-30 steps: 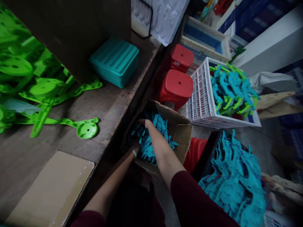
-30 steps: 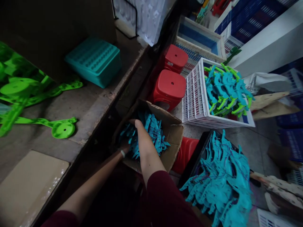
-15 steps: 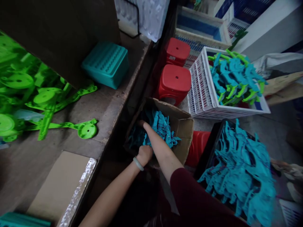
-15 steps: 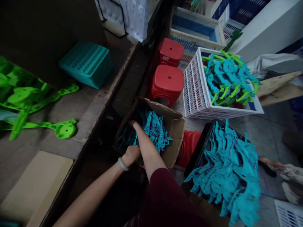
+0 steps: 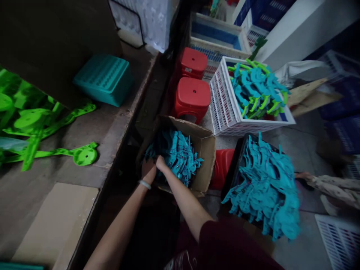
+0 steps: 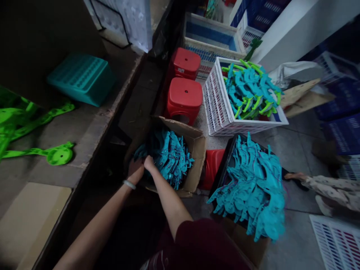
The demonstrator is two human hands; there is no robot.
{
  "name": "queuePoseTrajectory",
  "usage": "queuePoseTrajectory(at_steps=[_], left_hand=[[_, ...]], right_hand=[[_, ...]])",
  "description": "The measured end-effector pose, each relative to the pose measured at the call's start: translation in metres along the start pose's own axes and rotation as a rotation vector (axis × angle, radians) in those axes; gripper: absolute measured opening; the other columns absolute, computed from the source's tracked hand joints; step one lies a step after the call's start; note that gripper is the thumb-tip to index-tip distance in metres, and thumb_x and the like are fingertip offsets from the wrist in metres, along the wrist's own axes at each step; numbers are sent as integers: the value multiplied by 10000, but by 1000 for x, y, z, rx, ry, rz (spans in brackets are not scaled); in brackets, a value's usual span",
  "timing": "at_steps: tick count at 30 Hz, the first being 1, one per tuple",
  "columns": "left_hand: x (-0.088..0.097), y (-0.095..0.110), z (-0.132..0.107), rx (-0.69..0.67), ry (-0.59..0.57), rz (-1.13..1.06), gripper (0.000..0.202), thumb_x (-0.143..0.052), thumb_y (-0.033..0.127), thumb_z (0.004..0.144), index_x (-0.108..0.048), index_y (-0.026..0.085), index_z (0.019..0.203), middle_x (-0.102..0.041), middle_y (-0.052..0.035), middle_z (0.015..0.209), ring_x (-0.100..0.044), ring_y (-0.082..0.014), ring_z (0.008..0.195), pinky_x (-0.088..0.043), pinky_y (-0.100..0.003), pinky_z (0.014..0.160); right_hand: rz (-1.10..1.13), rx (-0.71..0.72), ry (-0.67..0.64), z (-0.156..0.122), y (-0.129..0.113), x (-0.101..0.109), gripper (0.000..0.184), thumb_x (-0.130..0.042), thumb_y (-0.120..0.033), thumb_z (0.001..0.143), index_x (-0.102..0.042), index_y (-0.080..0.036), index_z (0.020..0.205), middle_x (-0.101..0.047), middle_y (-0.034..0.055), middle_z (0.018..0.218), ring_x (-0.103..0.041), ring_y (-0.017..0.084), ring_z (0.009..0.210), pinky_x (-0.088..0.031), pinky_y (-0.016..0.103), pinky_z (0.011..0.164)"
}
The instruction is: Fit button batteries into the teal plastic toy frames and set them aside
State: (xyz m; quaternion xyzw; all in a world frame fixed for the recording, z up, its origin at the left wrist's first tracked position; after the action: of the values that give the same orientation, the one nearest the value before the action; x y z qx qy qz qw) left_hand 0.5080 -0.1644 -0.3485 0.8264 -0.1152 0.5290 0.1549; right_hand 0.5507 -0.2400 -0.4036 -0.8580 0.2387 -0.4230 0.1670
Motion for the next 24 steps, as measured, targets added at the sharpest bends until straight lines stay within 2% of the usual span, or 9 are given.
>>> queuePoseTrajectory(at_steps=[2,5,9,12,17,21,24], left_hand=[[-6,-1,0,-13,-1,23,352,-645,333,950,-620,166,1259,-593,-112,1372,-562,-299,1271,-450,-565,1070],[-15,5,0,-41,-11,38,359,-643,327,951,-620,163,1270,-578,-119,1403,-523,-308,1324,-407,-581,1107],[-24,14,-4,-76,-28,32,332,-644,329,950,-642,155,1233,-582,-119,1410,-501,-306,1353,-370,-583,1134],[-27,17,-7,-81,-28,31,355,-645,343,948,-637,154,1249,-561,-125,1439,-475,-315,1378,-342,-591,1149],[-30,20,-10,-66,-21,39,365,-646,342,947,-627,157,1261,-560,-125,1432,-495,-314,1355,-370,-589,1131],[-29,22,-13,-56,-16,41,355,-646,338,948,-628,159,1254,-574,-120,1410,-522,-307,1323,-399,-580,1110],[-27,23,-15,-57,-11,56,330,-648,327,949,-636,154,1230,-597,-117,1372,-555,-295,1283,-437,-560,1082]], right_hand=[[-14,10,-24,4,-7,-9,291,-633,-351,972,-627,-179,1206,-649,76,1196,-662,203,1032,-581,383,868],[-70,-14,-16,2,1,-7,294,-644,-349,965,-628,-175,1201,-652,73,1183,-665,205,1026,-582,381,860],[-200,-86,146,-4,34,23,364,-622,-350,975,-584,-187,1298,-578,105,1351,-602,254,1186,-534,471,983],[-296,-69,231,0,60,54,439,-624,-343,970,-535,-191,1372,-485,122,1470,-515,302,1308,-458,553,1073],[-380,95,148,22,79,87,387,-621,-348,973,-578,-183,1320,-545,112,1409,-550,282,1268,-472,535,1060],[-362,177,76,35,72,98,349,-620,-348,975,-599,-186,1283,-572,105,1369,-584,261,1216,-507,497,1022],[-283,183,57,37,64,106,347,-634,-354,967,-604,-182,1266,-594,100,1327,-612,247,1165,-537,469,978]])
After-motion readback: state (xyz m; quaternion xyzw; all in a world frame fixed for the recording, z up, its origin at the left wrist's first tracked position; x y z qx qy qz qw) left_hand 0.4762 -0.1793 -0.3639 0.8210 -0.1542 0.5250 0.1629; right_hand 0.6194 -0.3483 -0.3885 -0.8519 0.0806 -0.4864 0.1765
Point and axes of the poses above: each hand's wrist, its own z-axis towards the middle knuckle, its own x-axis out of the back of the hand, y = z × x, the point moved 4 cm from there along z, towards the middle knuckle
